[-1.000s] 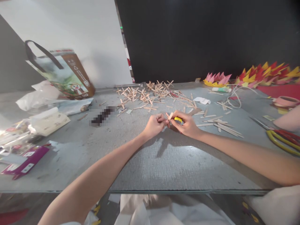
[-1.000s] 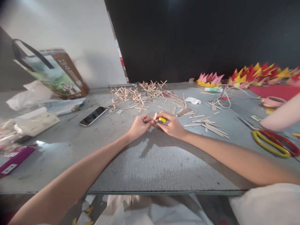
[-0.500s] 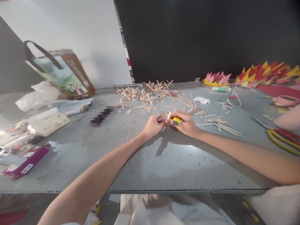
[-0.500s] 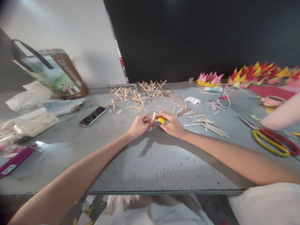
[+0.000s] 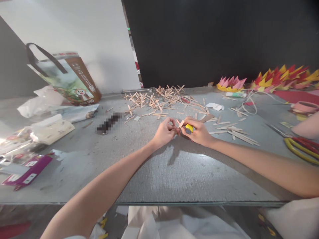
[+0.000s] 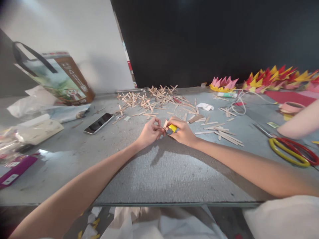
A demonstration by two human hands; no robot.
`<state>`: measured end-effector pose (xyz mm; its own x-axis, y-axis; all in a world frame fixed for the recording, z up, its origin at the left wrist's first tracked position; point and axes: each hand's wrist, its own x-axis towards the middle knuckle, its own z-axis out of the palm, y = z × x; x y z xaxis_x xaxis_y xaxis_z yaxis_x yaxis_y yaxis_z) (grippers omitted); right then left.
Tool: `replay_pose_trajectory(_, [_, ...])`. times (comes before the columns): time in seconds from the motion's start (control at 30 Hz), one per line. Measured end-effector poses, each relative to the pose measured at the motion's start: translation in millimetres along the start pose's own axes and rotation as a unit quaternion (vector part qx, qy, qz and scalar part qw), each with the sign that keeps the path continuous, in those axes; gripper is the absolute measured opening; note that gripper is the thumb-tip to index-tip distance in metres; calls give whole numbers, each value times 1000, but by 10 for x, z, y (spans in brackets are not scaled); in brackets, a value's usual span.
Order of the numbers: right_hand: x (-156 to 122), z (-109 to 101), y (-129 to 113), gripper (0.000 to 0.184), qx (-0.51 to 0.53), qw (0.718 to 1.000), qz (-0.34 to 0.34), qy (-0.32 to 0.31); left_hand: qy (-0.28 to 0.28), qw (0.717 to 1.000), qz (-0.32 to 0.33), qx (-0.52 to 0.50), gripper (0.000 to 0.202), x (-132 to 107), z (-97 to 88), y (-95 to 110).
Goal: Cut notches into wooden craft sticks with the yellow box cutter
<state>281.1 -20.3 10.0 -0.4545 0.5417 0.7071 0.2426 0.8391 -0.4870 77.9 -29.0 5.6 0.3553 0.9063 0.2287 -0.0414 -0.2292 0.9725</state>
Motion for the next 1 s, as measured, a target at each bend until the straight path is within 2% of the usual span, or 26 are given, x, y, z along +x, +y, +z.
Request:
replay_pose_trajectory(0.2, [-5,18,21,10,-5,1000,24,7,20,999,1,-30,45,21,-8,-2])
replay_pose_trajectory(0.37, [10,22,-17,16,7,999,47,8,19,999,1,-42,46,24,-3,24])
replay_pose_trajectory(0.73, [-7,28,11,12,12,998,64,-3,26,998,-13,-47,52,13,7,57])
replay_pose_trajectory(1.0, [3,25,15,6,23,998,62,-5,20,999,-14,-43,46,22,1,-6])
